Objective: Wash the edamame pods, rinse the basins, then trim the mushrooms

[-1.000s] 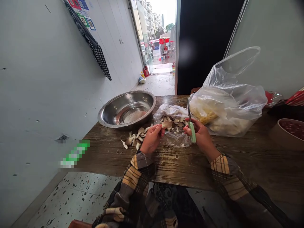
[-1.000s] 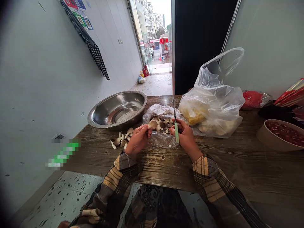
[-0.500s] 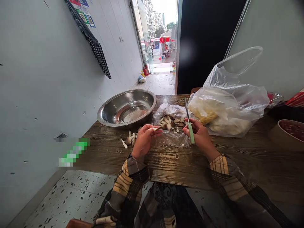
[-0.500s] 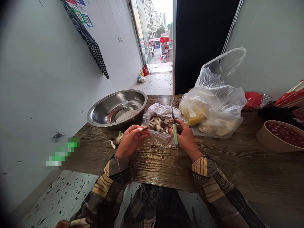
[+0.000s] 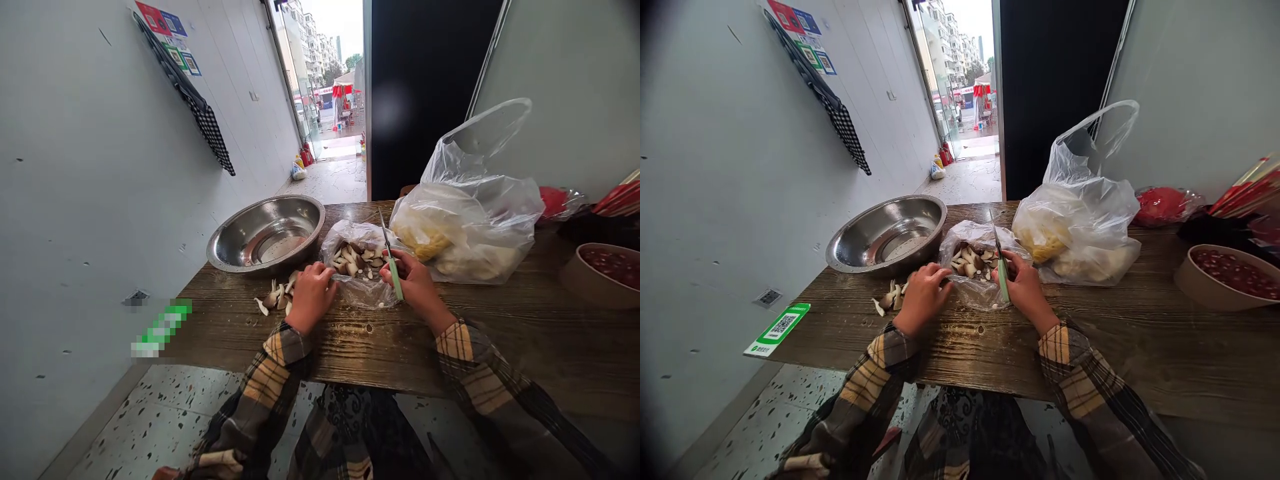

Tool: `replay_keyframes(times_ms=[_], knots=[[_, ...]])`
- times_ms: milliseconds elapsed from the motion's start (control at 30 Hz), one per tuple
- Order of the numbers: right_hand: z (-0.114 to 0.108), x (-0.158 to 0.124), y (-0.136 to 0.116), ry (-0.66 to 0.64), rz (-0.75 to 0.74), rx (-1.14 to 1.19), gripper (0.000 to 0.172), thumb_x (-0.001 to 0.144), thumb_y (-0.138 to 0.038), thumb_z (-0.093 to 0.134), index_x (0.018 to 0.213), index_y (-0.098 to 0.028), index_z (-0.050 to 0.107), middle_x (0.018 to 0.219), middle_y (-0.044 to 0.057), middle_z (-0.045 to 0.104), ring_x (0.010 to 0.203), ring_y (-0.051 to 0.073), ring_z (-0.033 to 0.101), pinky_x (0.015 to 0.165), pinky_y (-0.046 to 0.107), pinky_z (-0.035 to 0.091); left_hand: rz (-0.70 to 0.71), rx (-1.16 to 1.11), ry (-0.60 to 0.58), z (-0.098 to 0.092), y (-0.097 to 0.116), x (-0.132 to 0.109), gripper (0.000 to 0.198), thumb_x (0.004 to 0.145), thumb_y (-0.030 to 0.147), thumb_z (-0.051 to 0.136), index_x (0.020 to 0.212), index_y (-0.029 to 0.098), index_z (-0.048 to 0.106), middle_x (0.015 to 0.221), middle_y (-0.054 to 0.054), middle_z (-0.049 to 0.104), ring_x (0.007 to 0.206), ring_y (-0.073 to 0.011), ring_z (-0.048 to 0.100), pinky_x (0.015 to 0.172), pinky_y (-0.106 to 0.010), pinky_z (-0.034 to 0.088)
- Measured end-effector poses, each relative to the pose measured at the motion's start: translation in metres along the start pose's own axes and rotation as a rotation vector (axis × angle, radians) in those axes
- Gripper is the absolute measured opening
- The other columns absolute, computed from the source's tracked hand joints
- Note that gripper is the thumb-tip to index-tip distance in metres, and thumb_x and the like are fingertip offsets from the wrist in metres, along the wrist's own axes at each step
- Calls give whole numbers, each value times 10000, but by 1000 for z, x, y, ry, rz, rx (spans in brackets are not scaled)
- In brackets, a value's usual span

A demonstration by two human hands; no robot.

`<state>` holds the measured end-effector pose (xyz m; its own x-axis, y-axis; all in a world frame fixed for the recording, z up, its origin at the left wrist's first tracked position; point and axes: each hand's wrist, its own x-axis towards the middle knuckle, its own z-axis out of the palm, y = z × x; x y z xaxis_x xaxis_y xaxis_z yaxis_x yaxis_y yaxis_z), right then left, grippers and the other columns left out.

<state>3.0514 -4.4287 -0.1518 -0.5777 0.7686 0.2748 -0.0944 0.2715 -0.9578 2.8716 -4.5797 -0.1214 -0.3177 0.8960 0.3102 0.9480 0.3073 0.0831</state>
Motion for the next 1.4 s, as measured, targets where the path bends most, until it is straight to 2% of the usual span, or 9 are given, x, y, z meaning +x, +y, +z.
replay_keyframes(times_ms=[200, 300, 433, 600, 767, 900, 1033, 1267, 1400], knots=[[-1, 1, 0, -4, 6, -7, 503, 716, -367, 732, 1178, -209, 612, 808, 32, 695, 709, 198, 644, 699, 356, 535, 122, -16, -16, 15, 19, 36, 254, 861, 152, 527, 1043, 240, 680, 1113, -95, 636, 1066, -279, 514, 861, -402, 377], [0, 1, -4, 0, 8, -12, 503, 715, -360, 733, 1179, -210, 612, 816, 35, 704, 731, 208, 658, 723, 370, 541, 152, -26, -41, 26, 19, 44, 301, 833, 84, 517, 1024, 243, 685, 1107, -92, 645, 1072, -274, 517, 867, -396, 372], [1, 0, -7, 10, 12, 21, 478, 717, -342, 723, 1162, -207, 614, 862, 45, 714, 775, 215, 673, 749, 379, 545, 133, -158, -9, 32, 12, 46, 197, 857, 136, 529, 890, 231, 698, 1034, -81, 671, 1057, -267, 540, 903, -397, 373], [1, 1, -2, -4, 24, 55, 493, 710, -334, 742, 1170, -219, 606, 823, 27, 695, 770, 213, 673, 740, 373, 548, -121, -791, 124, 29, 5, 38, 66, 805, 201, 607, 810, 186, 671, 852, -48, 667, 843, -199, 591, 769, -319, 433], [1, -1, -2, -10, 47, 97, 531, 696, -379, 772, 1174, -229, 599, 857, 42, 706, 725, 203, 666, 680, 365, 556, -391, -1657, -24, 20, 16, 22, 186, 716, 286, 719, 822, 161, 631, 728, 2, 641, 619, -107, 554, 587, -228, 403], [7, -4, -6, -34, 120, 187, 612, 635, -409, 822, 1165, -228, 574, 914, 56, 717, 712, 191, 661, 645, 354, 556, -423, -1919, -142, 21, 36, 16, 248, 646, 237, 790, 812, 150, 628, 776, -19, 688, 700, -121, 629, 616, -213, 440], [10, -4, -9, -27, 146, 250, 644, 599, -408, 845, 1151, -220, 572, 903, 42, 709, 735, 186, 664, 693, 358, 560, -373, -1938, -207, 28, 48, 15, 242, 646, 217, 798, 815, 147, 640, 811, -21, 702, 716, -120, 644, 664, -222, 467], [9, -4, -8, -34, 92, 169, 578, 644, -370, 805, 1157, -208, 593, 907, 41, 700, 820, 195, 664, 766, 348, 541, -256, -1661, -233, 24, 50, 12, 237, 692, 277, 781, 828, 134, 649, 769, -5, 650, 691, -102, 573, 664, -217, 429], [8, -5, -5, -52, 50, 25, 569, 664, -362, 786, 1174, -203, 590, 898, 49, 707, 812, 205, 664, 765, 361, 537, -210, -1517, -162, 15, 52, 12, 298, 734, 376, 752, 882, 133, 664, 835, -27, 664, 760, -127, 578, 702, -233, 433]])
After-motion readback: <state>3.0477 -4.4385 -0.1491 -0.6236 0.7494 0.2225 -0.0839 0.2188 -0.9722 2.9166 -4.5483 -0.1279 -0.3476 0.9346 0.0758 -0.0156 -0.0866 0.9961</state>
